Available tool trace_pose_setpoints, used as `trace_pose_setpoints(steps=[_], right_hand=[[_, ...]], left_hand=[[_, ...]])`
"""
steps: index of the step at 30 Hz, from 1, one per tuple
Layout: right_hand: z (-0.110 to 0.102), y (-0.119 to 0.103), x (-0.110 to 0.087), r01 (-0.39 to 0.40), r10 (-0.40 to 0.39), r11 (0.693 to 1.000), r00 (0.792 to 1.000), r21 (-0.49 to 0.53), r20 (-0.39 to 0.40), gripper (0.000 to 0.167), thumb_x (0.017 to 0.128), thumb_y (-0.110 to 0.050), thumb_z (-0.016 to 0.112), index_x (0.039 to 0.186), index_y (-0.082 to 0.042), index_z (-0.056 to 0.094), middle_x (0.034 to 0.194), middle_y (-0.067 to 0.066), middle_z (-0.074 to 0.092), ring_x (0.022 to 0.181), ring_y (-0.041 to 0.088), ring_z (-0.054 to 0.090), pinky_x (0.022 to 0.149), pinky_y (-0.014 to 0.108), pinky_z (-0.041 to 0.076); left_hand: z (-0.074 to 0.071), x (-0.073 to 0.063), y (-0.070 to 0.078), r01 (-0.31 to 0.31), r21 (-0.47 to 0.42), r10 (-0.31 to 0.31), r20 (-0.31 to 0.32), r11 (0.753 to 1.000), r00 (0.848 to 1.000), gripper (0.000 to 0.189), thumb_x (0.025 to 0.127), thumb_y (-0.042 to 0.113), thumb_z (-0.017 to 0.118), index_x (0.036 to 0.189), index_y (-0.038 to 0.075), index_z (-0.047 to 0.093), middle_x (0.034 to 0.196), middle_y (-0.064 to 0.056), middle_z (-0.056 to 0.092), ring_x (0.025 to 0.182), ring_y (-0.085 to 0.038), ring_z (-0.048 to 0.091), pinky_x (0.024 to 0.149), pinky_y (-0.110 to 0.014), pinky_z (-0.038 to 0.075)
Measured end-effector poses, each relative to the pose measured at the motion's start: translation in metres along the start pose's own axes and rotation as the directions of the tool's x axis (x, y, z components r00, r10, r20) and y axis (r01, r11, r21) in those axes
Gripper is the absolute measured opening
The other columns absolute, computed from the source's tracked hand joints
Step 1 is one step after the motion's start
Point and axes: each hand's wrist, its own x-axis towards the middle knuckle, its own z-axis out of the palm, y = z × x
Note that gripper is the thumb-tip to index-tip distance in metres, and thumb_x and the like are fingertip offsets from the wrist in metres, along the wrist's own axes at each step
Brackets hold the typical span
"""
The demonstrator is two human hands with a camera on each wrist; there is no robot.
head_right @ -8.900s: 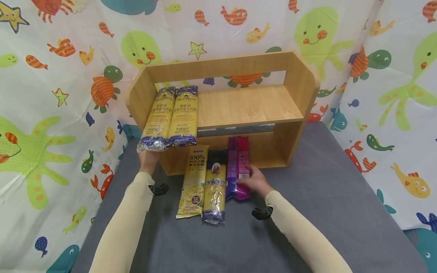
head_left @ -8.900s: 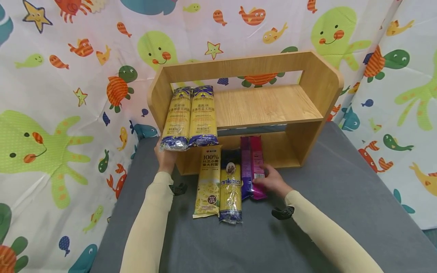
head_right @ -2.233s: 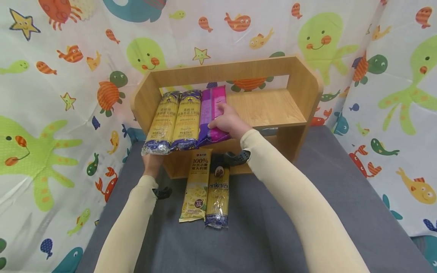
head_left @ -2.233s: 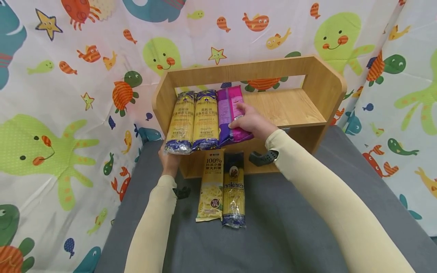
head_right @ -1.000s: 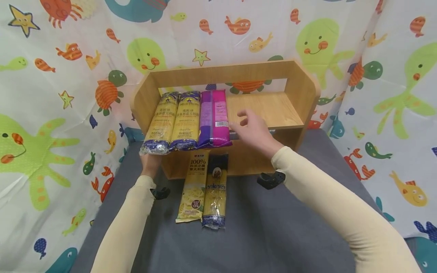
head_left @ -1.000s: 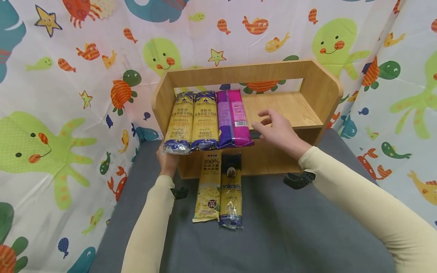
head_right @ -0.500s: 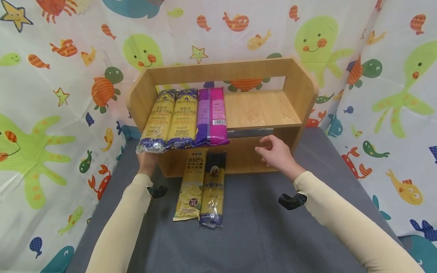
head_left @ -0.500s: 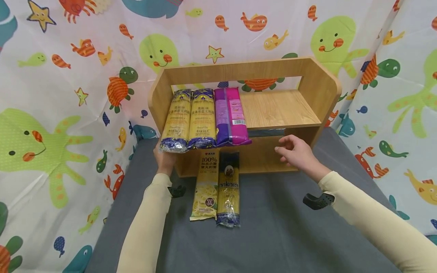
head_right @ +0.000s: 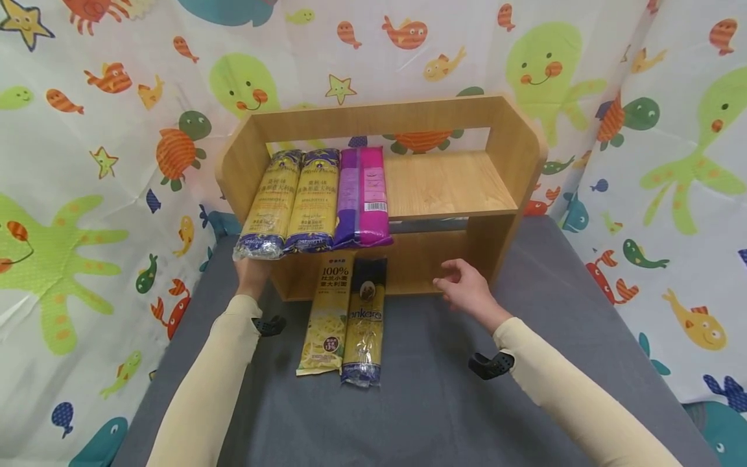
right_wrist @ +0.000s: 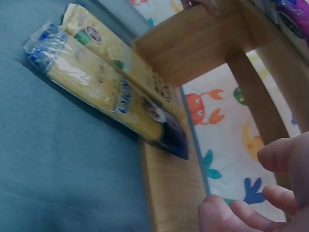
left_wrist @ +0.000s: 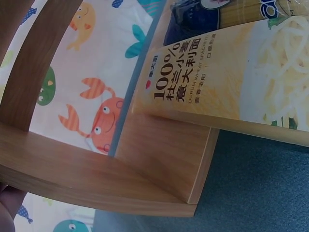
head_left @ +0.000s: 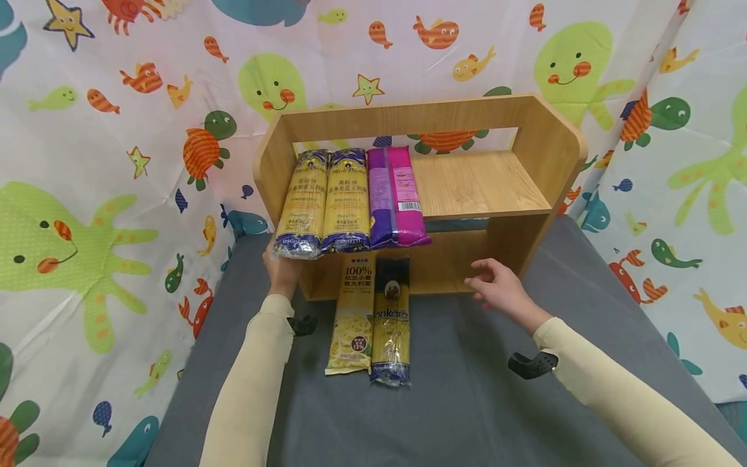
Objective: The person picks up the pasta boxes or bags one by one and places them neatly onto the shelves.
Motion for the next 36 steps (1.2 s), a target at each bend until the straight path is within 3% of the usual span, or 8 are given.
trace_pose_setpoints(steps=[11,17,26,36], right_hand=[[0.051,0.032,-0.003,-0.075,0.072,0.994,0.997,0.085,0.034,0.054,0.099,-0.018,0.063,0.145,0.002,0.043,0.122,0.028,0.065,0.086,0.027,0.07,0.066,0.041,0.06],[0.08,0.038,-0.004,-0.086,0.081,0.989,0.996,0.12,0.045,0.056,0.099,-0.018,0.064,0.146,0.002,0.042,0.116,0.025,0.067,0.08,0.023,0.068,0.063,0.039,0.059],[0.128,0.041,0.004,-0.15,0.137,0.964,0.988,0.218,0.074,0.066,0.092,-0.019,0.073,0.149,-0.004,0.043,0.116,0.022,0.067,0.081,0.023,0.07,0.066,0.042,0.06],[0.158,0.029,0.012,-0.112,0.086,0.966,0.989,0.235,0.118,0.082,0.086,-0.021,0.08,0.154,-0.008,0.037,0.119,0.025,0.06,0.09,0.028,0.068,0.064,0.045,0.06]], left_hand=[[0.002,0.002,-0.003,-0.009,0.003,0.009,0.009,1.0,1.0,0.053,0.101,0.05,0.056,0.145,0.022,0.054,0.132,-0.01,0.069,0.097,-0.026,0.063,0.077,-0.035,0.046],[0.001,0.0,-0.003,-0.005,-0.017,0.005,0.011,1.0,1.0,0.058,0.099,0.056,0.056,0.147,0.023,0.053,0.133,-0.009,0.068,0.099,-0.025,0.063,0.079,-0.035,0.048],[0.0,0.002,-0.004,0.019,-0.03,-0.018,0.013,0.999,1.0,0.057,0.098,0.053,0.058,0.146,0.022,0.054,0.135,-0.01,0.067,0.105,-0.026,0.062,0.085,-0.039,0.049],[0.0,0.001,-0.005,0.037,-0.075,-0.035,0.02,0.997,0.999,0.059,0.098,0.055,0.057,0.147,0.023,0.054,0.141,-0.006,0.064,0.114,-0.024,0.06,0.096,-0.045,0.05]])
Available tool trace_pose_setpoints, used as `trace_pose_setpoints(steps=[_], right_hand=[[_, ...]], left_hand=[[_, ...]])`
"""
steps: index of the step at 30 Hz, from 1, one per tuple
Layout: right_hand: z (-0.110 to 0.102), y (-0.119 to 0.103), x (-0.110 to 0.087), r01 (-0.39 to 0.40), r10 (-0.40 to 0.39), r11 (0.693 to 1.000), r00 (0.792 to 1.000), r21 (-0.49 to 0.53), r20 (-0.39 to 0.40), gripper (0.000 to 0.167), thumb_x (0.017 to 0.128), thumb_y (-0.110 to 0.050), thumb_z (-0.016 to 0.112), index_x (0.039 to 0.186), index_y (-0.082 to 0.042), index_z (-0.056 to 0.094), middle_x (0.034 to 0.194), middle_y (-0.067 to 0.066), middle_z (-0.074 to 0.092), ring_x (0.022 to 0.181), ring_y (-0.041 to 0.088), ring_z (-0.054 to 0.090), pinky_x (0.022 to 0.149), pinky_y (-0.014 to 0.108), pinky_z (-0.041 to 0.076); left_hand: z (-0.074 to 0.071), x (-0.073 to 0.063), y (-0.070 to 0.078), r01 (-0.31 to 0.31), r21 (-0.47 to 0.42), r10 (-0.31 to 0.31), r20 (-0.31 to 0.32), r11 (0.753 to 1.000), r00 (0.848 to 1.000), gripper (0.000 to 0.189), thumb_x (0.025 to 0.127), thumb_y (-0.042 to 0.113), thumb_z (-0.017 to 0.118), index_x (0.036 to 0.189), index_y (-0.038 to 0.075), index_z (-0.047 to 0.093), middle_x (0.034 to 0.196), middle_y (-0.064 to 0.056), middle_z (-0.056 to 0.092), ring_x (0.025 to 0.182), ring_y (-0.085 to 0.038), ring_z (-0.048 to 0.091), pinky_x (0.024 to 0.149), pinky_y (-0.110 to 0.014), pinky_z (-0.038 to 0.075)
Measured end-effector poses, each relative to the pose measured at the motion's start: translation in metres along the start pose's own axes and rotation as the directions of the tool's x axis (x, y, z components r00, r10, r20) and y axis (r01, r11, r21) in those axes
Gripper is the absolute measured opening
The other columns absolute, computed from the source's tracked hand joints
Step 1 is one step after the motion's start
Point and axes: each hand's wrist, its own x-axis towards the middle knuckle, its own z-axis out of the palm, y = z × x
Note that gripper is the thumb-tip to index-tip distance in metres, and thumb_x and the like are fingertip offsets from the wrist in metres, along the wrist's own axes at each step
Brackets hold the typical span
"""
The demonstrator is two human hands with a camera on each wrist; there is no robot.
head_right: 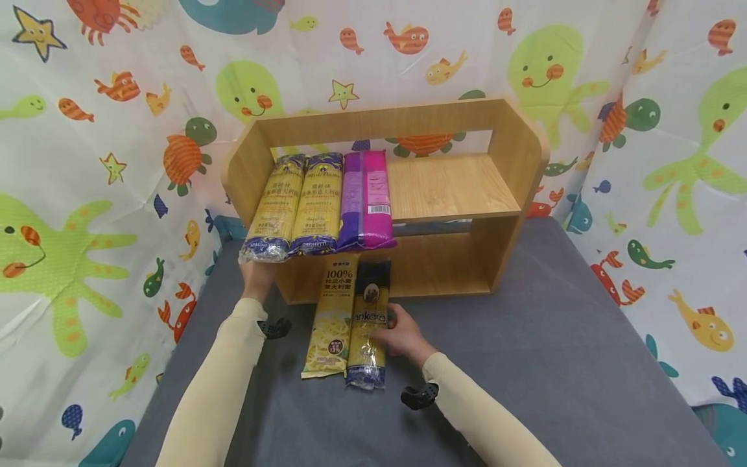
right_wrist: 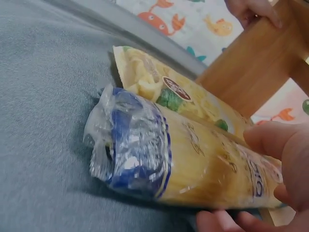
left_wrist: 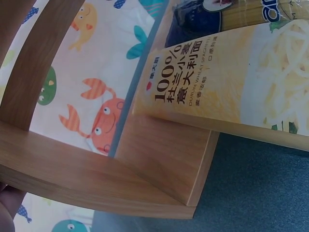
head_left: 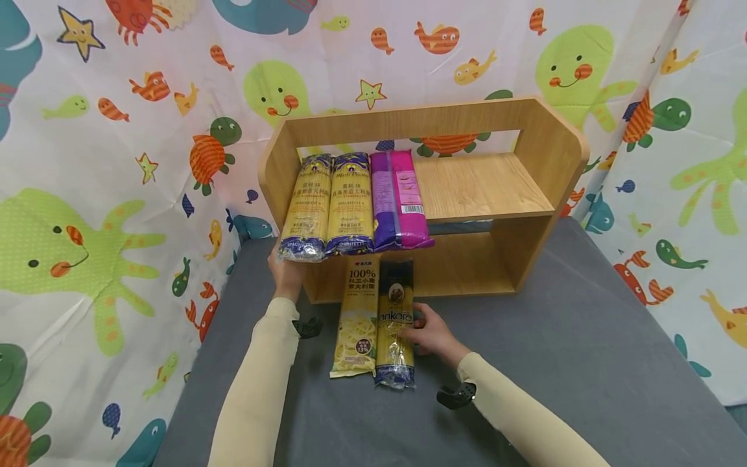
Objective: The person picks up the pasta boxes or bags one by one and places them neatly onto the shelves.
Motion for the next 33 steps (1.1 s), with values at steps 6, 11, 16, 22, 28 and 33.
trace_pose_setpoints(steps=[6,11,16,22,28,33], right_hand=[[0.011,-0.003,0.006,0.074,-0.08,0.985,0.996,-0.154,-0.031,0.091,0.077,-0.023,0.087,0.154,-0.008,0.039,0.127,0.027,0.062,0.102,0.034,0.067,0.079,0.048,0.059],[0.017,-0.004,0.006,0.138,-0.157,0.944,0.987,-0.299,-0.041,0.097,0.073,-0.025,0.09,0.153,-0.005,0.04,0.138,0.027,0.059,0.119,0.039,0.061,0.1,0.054,0.049],[0.018,-0.008,0.003,0.135,-0.162,0.933,0.985,-0.332,-0.055,0.098,0.073,-0.02,0.09,0.155,-0.005,0.038,0.139,0.029,0.057,0.121,0.042,0.059,0.1,0.056,0.049],[0.019,-0.013,0.001,0.103,-0.119,0.953,0.992,-0.285,-0.041,0.1,0.07,-0.007,0.089,0.156,-0.01,0.037,0.147,0.027,0.053,0.119,0.04,0.059,0.092,0.051,0.052],[0.019,-0.015,-0.002,0.079,-0.081,0.949,0.997,-0.306,0.004,0.101,0.072,-0.001,0.086,0.158,-0.015,0.036,0.153,0.028,0.047,0.107,0.035,0.059,0.066,0.036,0.049],[0.014,-0.015,-0.009,0.088,-0.078,0.95,0.996,-0.299,0.044,0.096,0.072,0.003,0.081,0.156,-0.014,0.039,0.151,0.029,0.048,0.097,0.033,0.057,0.059,0.034,0.044]], left_hand=[[0.001,-0.001,-0.001,0.003,-0.013,-0.003,0.006,1.0,1.0,0.057,0.099,0.052,0.057,0.148,0.022,0.053,0.142,-0.006,0.063,0.115,-0.024,0.059,0.098,-0.044,0.05],[0.002,0.0,0.001,0.014,0.001,-0.014,-0.005,1.0,1.0,0.058,0.1,0.054,0.055,0.148,0.022,0.052,0.141,-0.007,0.063,0.11,-0.023,0.059,0.088,-0.035,0.048],[0.002,0.0,0.002,-0.013,0.036,0.014,-0.011,0.999,1.0,0.056,0.1,0.05,0.057,0.147,0.02,0.054,0.137,-0.009,0.066,0.104,-0.024,0.06,0.083,-0.034,0.047],[0.0,-0.002,0.003,-0.056,0.053,0.057,-0.029,0.997,0.998,0.051,0.1,0.043,0.059,0.142,0.014,0.059,0.126,-0.016,0.071,0.093,-0.024,0.057,0.077,-0.032,0.042],[0.0,-0.002,0.004,-0.048,0.065,0.049,-0.019,0.997,0.999,0.054,0.1,0.051,0.056,0.144,0.018,0.057,0.126,-0.012,0.071,0.09,-0.022,0.058,0.073,-0.031,0.042],[0.0,-0.001,0.002,-0.051,0.067,0.053,-0.022,0.996,0.998,0.052,0.101,0.048,0.057,0.145,0.019,0.057,0.13,-0.01,0.07,0.094,-0.021,0.059,0.075,-0.029,0.043]])
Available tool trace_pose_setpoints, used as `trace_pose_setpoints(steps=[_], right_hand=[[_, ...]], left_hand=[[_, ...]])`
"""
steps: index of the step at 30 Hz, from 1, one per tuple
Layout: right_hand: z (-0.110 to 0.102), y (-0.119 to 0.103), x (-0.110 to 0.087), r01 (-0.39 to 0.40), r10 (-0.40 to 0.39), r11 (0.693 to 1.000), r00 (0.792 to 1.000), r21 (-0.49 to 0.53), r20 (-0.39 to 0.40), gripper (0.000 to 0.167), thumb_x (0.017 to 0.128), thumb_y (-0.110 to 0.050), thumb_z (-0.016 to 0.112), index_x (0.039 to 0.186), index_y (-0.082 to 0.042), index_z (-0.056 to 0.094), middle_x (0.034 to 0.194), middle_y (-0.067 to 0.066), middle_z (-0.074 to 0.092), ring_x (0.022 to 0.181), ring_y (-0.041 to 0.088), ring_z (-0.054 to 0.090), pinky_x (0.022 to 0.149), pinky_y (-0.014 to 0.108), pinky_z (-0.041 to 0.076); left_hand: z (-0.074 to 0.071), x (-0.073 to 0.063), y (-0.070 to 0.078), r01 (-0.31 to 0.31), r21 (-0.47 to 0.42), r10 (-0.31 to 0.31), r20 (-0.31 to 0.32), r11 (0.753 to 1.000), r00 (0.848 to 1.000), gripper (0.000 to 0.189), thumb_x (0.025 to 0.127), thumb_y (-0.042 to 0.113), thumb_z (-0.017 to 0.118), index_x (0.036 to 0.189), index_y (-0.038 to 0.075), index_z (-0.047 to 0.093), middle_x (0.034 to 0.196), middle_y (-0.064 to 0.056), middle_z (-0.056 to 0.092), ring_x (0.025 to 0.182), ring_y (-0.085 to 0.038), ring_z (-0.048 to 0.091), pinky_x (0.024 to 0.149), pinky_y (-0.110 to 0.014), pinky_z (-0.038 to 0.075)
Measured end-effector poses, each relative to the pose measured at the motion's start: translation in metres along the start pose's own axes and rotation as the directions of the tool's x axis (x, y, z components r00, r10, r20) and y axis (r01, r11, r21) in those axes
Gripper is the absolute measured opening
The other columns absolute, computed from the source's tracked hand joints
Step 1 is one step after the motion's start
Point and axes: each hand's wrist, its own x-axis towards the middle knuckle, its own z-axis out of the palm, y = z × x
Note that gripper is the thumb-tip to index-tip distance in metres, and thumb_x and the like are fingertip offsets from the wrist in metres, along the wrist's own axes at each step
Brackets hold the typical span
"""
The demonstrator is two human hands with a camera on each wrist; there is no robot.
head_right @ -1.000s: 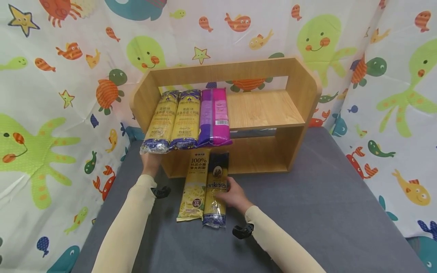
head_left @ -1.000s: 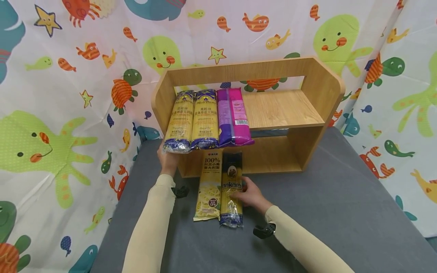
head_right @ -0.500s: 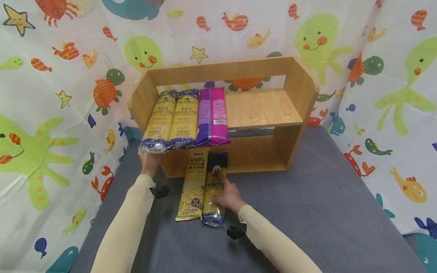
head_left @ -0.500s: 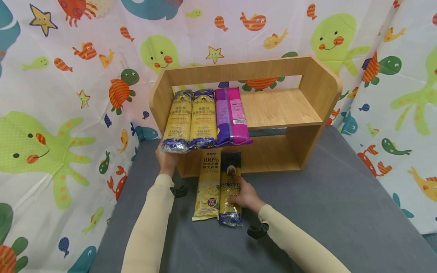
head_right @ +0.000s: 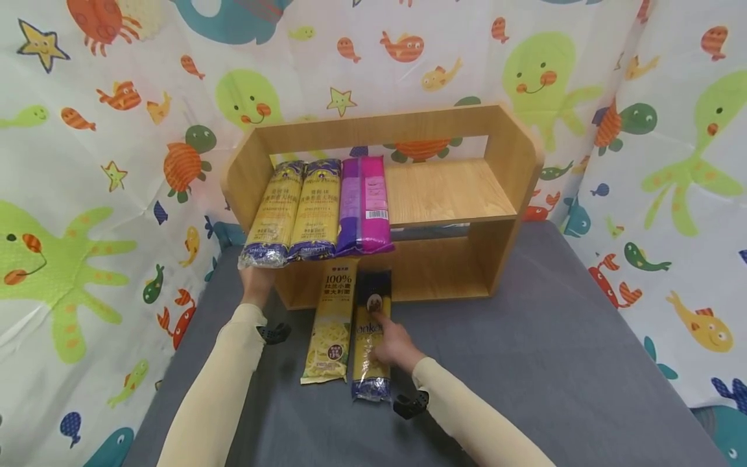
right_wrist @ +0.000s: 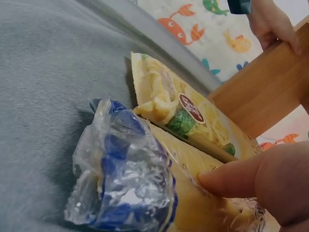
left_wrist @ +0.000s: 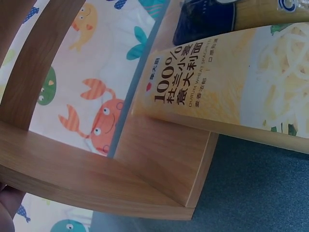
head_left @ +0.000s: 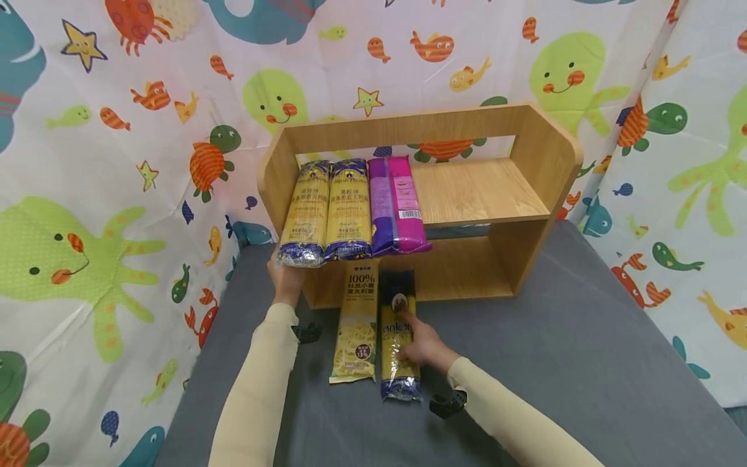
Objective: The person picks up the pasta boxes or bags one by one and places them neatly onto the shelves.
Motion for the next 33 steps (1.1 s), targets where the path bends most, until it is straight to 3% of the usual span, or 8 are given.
trace_pose_setpoints(steps=[4,9,15,19,26,33], right_hand=[[-0.004,0.004,-0.009,-0.001,0.001,1.0,1.0,0.031,0.013,0.094,0.071,0.005,0.08,0.155,-0.013,0.041,0.151,0.028,0.048,0.096,0.032,0.058,0.057,0.035,0.045],[-0.01,0.013,-0.021,0.013,-0.013,0.999,1.0,0.05,0.001,0.093,0.067,0.008,0.08,0.152,-0.011,0.046,0.148,0.024,0.052,0.11,0.033,0.058,0.067,0.038,0.051],[-0.02,0.024,-0.033,-0.008,0.008,0.992,1.0,0.124,-0.001,0.092,0.065,0.012,0.079,0.149,-0.009,0.048,0.128,0.026,0.061,0.098,0.029,0.063,0.07,0.042,0.056],[-0.026,0.033,-0.041,-0.008,0.008,0.992,1.0,0.129,-0.002,0.093,0.064,0.013,0.078,0.15,-0.007,0.048,0.125,0.027,0.062,0.097,0.029,0.063,0.071,0.043,0.057],[-0.037,0.049,-0.056,0.019,-0.02,0.99,1.0,0.142,0.006,0.092,0.064,0.011,0.077,0.149,-0.006,0.048,0.126,0.029,0.06,0.097,0.029,0.062,0.07,0.041,0.056],[-0.052,0.064,-0.073,0.054,-0.069,0.98,0.995,0.192,0.07,0.091,0.07,0.012,0.075,0.153,-0.001,0.041,0.134,0.034,0.056,0.097,0.029,0.063,0.068,0.038,0.056]], left_hand=[[0.0,-0.002,-0.002,0.002,-0.016,-0.002,-0.001,1.0,1.0,0.051,0.101,0.046,0.058,0.145,0.019,0.057,0.131,-0.01,0.069,0.095,-0.022,0.06,0.075,-0.031,0.044],[0.0,-0.002,-0.001,0.013,0.002,-0.013,0.007,1.0,1.0,0.051,0.102,0.045,0.057,0.145,0.019,0.056,0.133,-0.01,0.068,0.097,-0.023,0.06,0.075,-0.032,0.044],[0.0,-0.002,0.0,0.032,-0.004,-0.031,0.014,0.999,0.999,0.054,0.102,0.052,0.053,0.146,0.021,0.055,0.133,-0.009,0.068,0.098,-0.022,0.059,0.077,-0.032,0.044],[0.0,-0.003,0.001,0.022,-0.01,-0.022,0.017,1.0,1.0,0.053,0.102,0.05,0.053,0.146,0.02,0.055,0.131,-0.011,0.069,0.096,-0.023,0.059,0.076,-0.033,0.044],[0.0,-0.004,0.001,0.015,-0.019,-0.014,0.014,1.0,1.0,0.053,0.102,0.051,0.053,0.144,0.02,0.056,0.13,-0.01,0.069,0.095,-0.022,0.058,0.077,-0.031,0.044],[0.0,-0.003,0.0,0.002,-0.053,-0.001,0.014,0.999,1.0,0.054,0.102,0.052,0.053,0.144,0.019,0.056,0.128,-0.01,0.069,0.093,-0.019,0.057,0.077,-0.031,0.043]])
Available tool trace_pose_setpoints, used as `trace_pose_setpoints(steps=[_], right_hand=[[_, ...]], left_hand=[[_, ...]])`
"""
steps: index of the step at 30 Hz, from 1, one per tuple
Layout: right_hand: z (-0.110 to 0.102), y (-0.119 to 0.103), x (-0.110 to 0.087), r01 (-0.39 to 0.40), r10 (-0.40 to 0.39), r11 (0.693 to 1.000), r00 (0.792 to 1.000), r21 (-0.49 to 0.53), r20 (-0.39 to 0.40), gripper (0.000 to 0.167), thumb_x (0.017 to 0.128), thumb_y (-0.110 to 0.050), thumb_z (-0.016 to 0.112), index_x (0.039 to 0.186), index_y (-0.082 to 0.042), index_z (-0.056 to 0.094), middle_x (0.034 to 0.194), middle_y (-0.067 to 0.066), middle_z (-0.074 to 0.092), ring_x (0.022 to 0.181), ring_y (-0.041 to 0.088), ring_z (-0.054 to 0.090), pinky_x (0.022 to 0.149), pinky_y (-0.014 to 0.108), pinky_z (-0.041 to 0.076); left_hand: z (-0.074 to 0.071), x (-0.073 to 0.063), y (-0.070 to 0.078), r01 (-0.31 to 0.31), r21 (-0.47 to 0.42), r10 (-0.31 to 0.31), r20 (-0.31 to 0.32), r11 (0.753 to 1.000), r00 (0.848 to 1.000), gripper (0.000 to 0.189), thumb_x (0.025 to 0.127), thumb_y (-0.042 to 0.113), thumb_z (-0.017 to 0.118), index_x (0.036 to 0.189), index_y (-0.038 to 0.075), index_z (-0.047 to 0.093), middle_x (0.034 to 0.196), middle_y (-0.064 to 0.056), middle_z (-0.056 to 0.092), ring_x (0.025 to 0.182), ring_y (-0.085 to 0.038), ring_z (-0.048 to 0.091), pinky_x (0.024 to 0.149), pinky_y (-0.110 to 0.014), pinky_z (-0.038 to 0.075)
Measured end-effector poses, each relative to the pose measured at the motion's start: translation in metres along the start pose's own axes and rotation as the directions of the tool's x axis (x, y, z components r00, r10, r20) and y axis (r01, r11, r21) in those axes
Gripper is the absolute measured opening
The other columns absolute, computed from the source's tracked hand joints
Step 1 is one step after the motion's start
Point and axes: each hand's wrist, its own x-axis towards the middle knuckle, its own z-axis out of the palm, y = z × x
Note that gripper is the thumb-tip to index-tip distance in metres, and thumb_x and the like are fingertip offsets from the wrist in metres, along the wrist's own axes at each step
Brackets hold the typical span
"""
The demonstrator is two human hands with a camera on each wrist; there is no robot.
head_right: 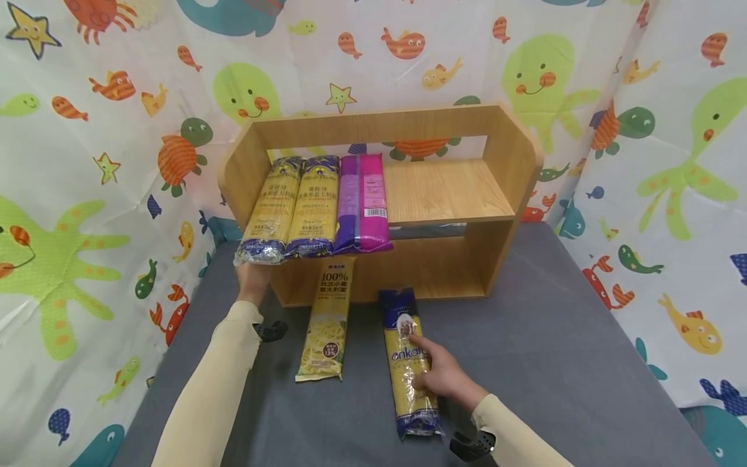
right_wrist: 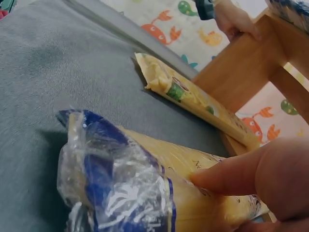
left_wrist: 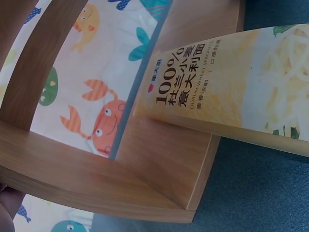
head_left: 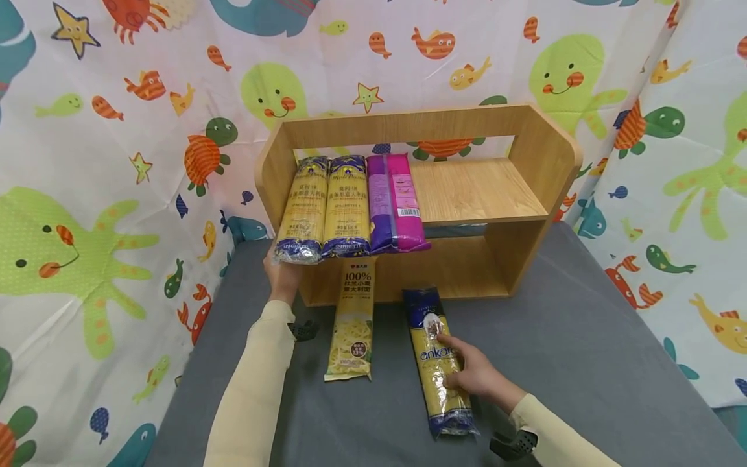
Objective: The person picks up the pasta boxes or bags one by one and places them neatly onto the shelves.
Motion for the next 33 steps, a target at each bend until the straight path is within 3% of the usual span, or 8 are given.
trace_pose_setpoints(steps=[4,8,17,21,24,26,30,33], right_hand=[[-0.01,0.007,-0.011,0.035,-0.035,0.999,0.999,0.005,0.007,0.092,0.068,0.012,0.074,0.153,0.002,0.039,0.148,0.035,0.047,0.12,0.05,0.058,0.068,0.035,0.055],[-0.017,0.014,-0.022,0.054,-0.054,0.999,0.998,-0.005,-0.012,0.093,0.066,0.011,0.074,0.152,0.002,0.04,0.157,0.032,0.038,0.142,0.062,0.029,0.071,0.031,0.055],[-0.029,0.02,-0.052,-0.011,0.015,0.997,0.998,0.071,-0.063,0.093,0.066,0.012,0.071,0.153,0.002,0.04,0.159,0.032,0.034,0.138,0.067,0.029,0.067,0.032,0.056],[-0.039,0.022,-0.066,-0.015,0.019,0.99,0.999,0.143,-0.028,0.092,0.071,0.011,0.07,0.155,0.006,0.032,0.153,0.039,0.037,0.128,0.059,0.049,0.068,0.034,0.058],[-0.048,0.022,-0.077,-0.017,0.015,0.98,1.0,0.198,0.01,0.091,0.077,0.009,0.069,0.156,0.009,0.024,0.145,0.043,0.044,0.11,0.035,0.069,0.069,0.036,0.059],[-0.054,0.019,-0.083,-0.012,0.004,0.974,0.999,0.226,0.038,0.09,0.081,0.008,0.068,0.157,0.01,0.019,0.139,0.046,0.047,0.1,0.026,0.072,0.071,0.037,0.06],[-0.069,0.003,-0.095,0.031,-0.032,0.98,0.999,0.199,0.0,0.085,0.085,0.004,0.07,0.158,0.005,0.026,0.149,0.046,0.035,0.109,0.031,0.067,0.07,0.036,0.059],[-0.085,-0.012,-0.104,0.077,-0.072,0.979,0.997,0.187,-0.031,0.078,0.089,0.002,0.07,0.158,-0.013,0.037,0.156,0.038,0.029,0.094,0.02,0.068,0.062,0.033,0.057]], left_hand=[[0.0,0.001,0.001,-0.014,0.018,0.014,-0.001,1.0,1.0,0.054,0.101,0.052,0.053,0.143,0.018,0.056,0.125,-0.012,0.07,0.092,-0.021,0.057,0.076,-0.032,0.043],[0.001,0.001,0.002,-0.026,0.039,0.026,-0.003,0.999,1.0,0.054,0.101,0.05,0.055,0.143,0.018,0.055,0.124,-0.013,0.07,0.092,-0.024,0.06,0.076,-0.034,0.044],[0.003,0.001,0.003,-0.001,0.076,0.0,0.003,0.997,1.0,0.051,0.102,0.046,0.054,0.145,0.019,0.054,0.128,-0.012,0.069,0.096,-0.027,0.061,0.079,-0.037,0.047],[0.003,0.001,0.002,0.016,0.056,-0.016,0.004,0.998,1.0,0.052,0.102,0.048,0.055,0.146,0.021,0.053,0.131,-0.01,0.069,0.097,-0.026,0.061,0.078,-0.035,0.046],[0.002,0.0,0.001,0.021,0.03,-0.021,0.009,0.999,1.0,0.054,0.101,0.05,0.055,0.147,0.022,0.053,0.134,-0.009,0.068,0.098,-0.023,0.06,0.078,-0.031,0.045],[0.002,0.0,0.0,0.024,0.0,-0.024,0.008,1.0,1.0,0.054,0.1,0.05,0.056,0.147,0.022,0.053,0.136,-0.008,0.067,0.1,-0.022,0.059,0.079,-0.03,0.045],[0.0,0.001,0.001,0.024,-0.013,-0.024,-0.003,1.0,1.0,0.055,0.099,0.048,0.059,0.146,0.02,0.054,0.137,-0.009,0.067,0.102,-0.023,0.059,0.081,-0.032,0.045],[0.0,0.001,0.002,0.034,0.001,-0.034,-0.007,0.999,0.999,0.056,0.099,0.049,0.059,0.147,0.02,0.054,0.138,-0.01,0.066,0.104,-0.024,0.061,0.083,-0.034,0.046]])
